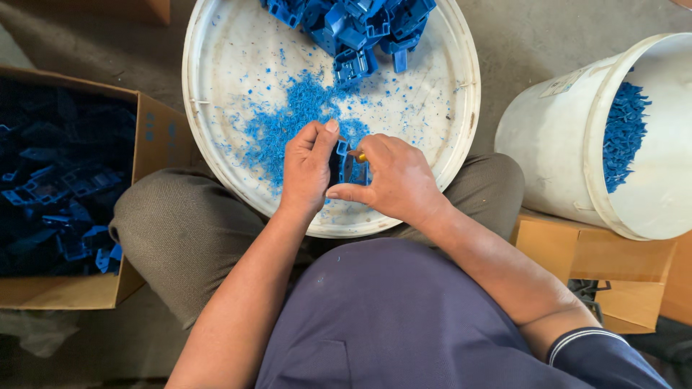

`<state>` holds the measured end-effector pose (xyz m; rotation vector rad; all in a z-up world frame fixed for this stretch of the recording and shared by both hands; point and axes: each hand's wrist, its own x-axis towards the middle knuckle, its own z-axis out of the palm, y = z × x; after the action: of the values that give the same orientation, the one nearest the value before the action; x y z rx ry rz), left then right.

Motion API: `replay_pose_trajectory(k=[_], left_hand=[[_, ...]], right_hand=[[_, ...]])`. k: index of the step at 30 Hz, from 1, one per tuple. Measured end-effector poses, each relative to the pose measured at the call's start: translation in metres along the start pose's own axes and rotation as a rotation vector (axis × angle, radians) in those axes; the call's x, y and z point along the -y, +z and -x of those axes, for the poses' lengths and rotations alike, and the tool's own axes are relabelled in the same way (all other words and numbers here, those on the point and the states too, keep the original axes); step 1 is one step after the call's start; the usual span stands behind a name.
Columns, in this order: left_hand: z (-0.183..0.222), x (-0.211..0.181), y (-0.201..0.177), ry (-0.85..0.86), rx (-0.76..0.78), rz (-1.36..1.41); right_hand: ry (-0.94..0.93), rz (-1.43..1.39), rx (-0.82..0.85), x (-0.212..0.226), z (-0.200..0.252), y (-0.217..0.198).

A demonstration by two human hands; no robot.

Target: The person uses a utility knife to trim excess blue plastic material from the edges and interior of molded blue plastic housing components by hand.

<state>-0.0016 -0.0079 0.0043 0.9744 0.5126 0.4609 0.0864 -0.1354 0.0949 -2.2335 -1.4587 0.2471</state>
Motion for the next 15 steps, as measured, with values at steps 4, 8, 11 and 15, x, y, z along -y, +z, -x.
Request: replay_pose_trajectory(k=[4,8,11,15], left_hand=[[-0.0002,0.0025,0.0002,-0.027,0.002,0.042],[0.0002,0.0002,0.0008,0.004,-0.008,0.005],[-0.0003,0.0009,0.0023,-0.032,-0.007,0.052],[-0.0010,0.0012,0.0028,-0.039,-0.006,0.074]], right_hand=[[-0.035,0.005,-0.007,-0.0018,0.0012,0.0020],[0.020,0.015,0.053,-0.0004,-0.0017,-0.0003],[0.019,0.027,0.063,0.0004,-0.0037,-0.0017],[0.072,-0.006,0.076,0.0023,-0.0057,-0.0024]])
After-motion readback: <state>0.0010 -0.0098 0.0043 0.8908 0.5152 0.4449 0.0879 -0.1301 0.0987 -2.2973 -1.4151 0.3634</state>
